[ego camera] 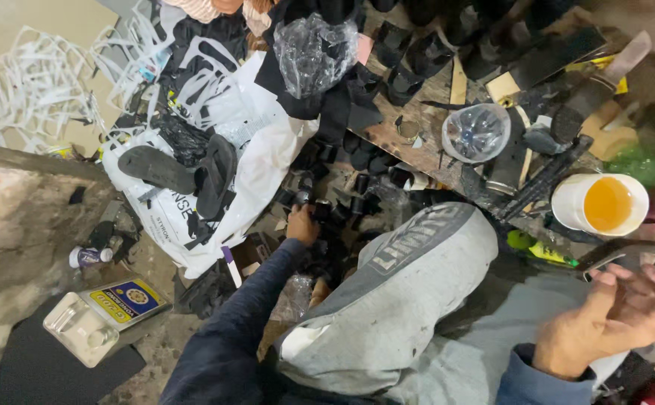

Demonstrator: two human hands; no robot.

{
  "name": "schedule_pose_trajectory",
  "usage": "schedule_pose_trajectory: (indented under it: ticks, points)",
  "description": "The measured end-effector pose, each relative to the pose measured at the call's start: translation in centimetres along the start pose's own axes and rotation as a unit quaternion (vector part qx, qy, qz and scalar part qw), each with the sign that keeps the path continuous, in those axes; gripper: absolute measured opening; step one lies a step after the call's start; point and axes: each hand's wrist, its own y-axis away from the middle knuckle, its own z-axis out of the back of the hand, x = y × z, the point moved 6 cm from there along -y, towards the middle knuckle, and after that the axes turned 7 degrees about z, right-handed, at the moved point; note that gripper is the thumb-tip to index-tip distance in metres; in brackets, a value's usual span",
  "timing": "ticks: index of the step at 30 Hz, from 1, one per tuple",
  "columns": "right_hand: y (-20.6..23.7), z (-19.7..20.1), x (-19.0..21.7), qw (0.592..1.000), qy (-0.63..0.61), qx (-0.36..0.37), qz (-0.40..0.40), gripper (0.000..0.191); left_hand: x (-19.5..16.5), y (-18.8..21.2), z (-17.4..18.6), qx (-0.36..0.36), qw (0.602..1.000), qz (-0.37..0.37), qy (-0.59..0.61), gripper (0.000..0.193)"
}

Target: The person repeatedly picks up small black shoe parts from a pile, rubs them between both hands, and places them back. The person also reaches for and handles a small cup of liquid on the workbench.

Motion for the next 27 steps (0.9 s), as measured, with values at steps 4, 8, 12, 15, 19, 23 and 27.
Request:
schedule_pose_trajectory:
  ticks: [4, 8, 12, 15, 19, 23, 27]
  points:
    - [0.1, -1.3, 0.6, 0.999, -0.020, 0.000, -0.031, 0.052, 0.2, -1.0, -2.1, -0.036, 0.998, 0.041, -0.027, 0.068]
    - [-0.1, -2.3, 0.9, 0.999, 0.036, 0.032, -0.011, 0.058, -0.4, -4.3, -2.5, -0.003, 0.984, 0.173, -0.043, 0.061]
    - [-0.4, -3.0, 0.9, 0.999, 0.041, 0.032, -0.002, 0.059, -1.4, -6.5, -2.1, 0.007, 0.988, 0.144, -0.047, 0.062]
    - [-0.5, -3.2, 0.6, 1.000, 0.009, 0.019, -0.019, 0.056, -0.7, -6.5, -2.2, -0.002, 0.986, 0.168, 0.023, 0.061]
    - [-0.1, -3.0, 0.0, 0.999, 0.015, 0.027, -0.014, 0.058, -0.2, -4.0, -2.1, 0.005, 0.914, 0.201, 0.354, 0.048]
    - [0.4, -2.4, -0.9, 0.999, 0.025, 0.035, 0.014, 0.059, -1.9, 1.3, -0.6, 0.200, 0.643, 0.288, 0.681, 0.036]
    - [0.6, -1.8, -1.8, 0.999, 0.026, 0.027, -0.001, 0.062, -6.3, 6.5, 6.8, 0.251, 0.572, 0.238, 0.744, 0.044]
